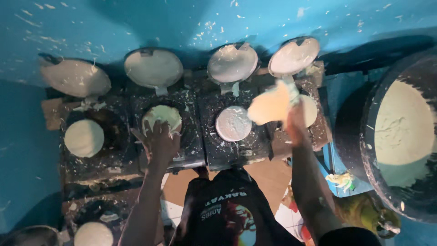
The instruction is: The person scoops batter by hand from a large basin and spreads it onto a row of round griddle molds, pressing and shaping the cooking pancakes with their fingers. They lift finished pancakes off the molds and stack them onto a round woven tray.
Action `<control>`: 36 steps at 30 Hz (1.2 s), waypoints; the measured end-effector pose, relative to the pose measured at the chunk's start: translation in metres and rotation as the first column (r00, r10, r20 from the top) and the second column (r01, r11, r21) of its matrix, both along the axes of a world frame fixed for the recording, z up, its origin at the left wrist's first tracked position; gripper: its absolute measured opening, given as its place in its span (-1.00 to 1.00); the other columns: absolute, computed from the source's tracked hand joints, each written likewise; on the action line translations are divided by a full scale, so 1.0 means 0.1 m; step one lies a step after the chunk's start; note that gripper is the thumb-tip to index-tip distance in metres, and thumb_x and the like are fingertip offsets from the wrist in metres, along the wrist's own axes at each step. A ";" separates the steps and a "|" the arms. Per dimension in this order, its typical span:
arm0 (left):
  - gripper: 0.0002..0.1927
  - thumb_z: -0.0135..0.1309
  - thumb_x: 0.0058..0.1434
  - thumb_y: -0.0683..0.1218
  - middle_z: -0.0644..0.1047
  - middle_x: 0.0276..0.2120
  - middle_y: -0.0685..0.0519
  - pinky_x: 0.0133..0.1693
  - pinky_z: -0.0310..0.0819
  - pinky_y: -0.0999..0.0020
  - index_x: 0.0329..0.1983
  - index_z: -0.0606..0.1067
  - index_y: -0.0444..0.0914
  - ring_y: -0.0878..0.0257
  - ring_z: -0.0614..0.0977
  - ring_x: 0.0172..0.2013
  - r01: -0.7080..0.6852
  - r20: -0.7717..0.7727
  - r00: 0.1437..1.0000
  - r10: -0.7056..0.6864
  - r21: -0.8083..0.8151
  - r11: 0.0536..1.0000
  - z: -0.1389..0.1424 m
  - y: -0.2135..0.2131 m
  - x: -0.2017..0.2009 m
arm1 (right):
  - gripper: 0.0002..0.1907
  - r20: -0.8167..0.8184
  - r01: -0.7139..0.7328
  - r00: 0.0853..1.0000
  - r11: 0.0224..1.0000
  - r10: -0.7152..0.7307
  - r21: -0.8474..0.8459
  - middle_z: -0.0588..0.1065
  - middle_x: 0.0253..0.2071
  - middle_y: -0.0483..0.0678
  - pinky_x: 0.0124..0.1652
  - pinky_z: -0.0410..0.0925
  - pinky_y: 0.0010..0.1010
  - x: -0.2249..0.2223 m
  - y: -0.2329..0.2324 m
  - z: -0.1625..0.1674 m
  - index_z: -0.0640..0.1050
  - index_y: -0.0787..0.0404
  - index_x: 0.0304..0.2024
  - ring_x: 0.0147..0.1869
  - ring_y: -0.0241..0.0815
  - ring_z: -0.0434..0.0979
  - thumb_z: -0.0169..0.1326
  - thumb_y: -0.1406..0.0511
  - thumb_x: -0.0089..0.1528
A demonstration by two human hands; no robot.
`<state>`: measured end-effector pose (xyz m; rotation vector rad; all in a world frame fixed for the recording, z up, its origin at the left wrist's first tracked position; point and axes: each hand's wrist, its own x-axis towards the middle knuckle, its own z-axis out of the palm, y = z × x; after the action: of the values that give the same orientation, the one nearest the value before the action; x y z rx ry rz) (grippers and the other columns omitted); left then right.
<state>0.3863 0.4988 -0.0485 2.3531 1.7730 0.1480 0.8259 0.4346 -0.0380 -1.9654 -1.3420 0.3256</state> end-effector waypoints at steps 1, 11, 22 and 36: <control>-0.44 0.14 0.15 0.18 0.43 0.22 -0.20 0.32 -0.41 -0.57 0.06 0.52 -0.31 -0.37 0.27 0.36 0.002 -0.026 1.000 -0.002 0.013 1.000 -0.01 -0.02 0.03 | -0.56 0.042 0.043 0.998 0.998 -0.041 -0.040 0.54 0.08 0.00 -0.01 0.42 -0.16 0.15 0.05 -0.02 0.54 0.15 0.15 0.04 -0.02 0.56 -0.11 0.05 0.40; -0.42 0.21 0.09 0.08 0.34 0.32 -0.15 0.35 -0.37 -0.49 0.17 0.50 -0.23 -0.31 0.24 0.39 -0.105 -0.125 0.985 0.117 0.096 0.990 -0.28 -0.21 0.16 | -0.54 -0.634 -0.150 0.768 0.988 0.093 -0.037 0.55 0.06 -0.03 -0.05 0.46 -0.23 0.07 -0.07 -0.16 0.52 0.15 0.17 -0.01 -0.08 0.58 -0.16 0.02 0.43; -0.60 0.08 0.46 -0.02 0.59 -0.16 -0.17 -0.12 0.35 0.11 0.28 0.60 -0.25 0.12 0.49 -0.25 -0.534 0.693 0.246 0.678 -0.487 0.691 0.39 -0.37 -1.83 | -0.60 -0.887 -0.458 0.429 0.887 0.169 -0.052 0.55 0.04 0.07 -0.07 0.39 -0.20 -1.32 0.83 -0.50 0.56 0.34 0.15 0.01 -0.07 0.57 -0.04 0.17 0.45; -0.56 0.17 0.12 -0.11 0.41 0.28 -0.15 0.21 0.45 0.10 0.11 0.54 -0.23 -0.20 0.48 0.24 -0.644 0.213 0.749 0.628 0.007 0.765 0.34 -3.07 -3.59 | -0.44 0.681 -0.822 0.243 0.520 0.691 -0.234 0.37 0.32 0.30 0.28 0.15 0.20 -4.24 0.78 -0.61 0.50 0.27 0.22 0.43 0.35 0.29 -0.10 0.02 0.36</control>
<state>0.0274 0.1923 -0.0149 1.5879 2.4166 0.5387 0.4022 0.5121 -0.0993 -1.0828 -2.7527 -0.1858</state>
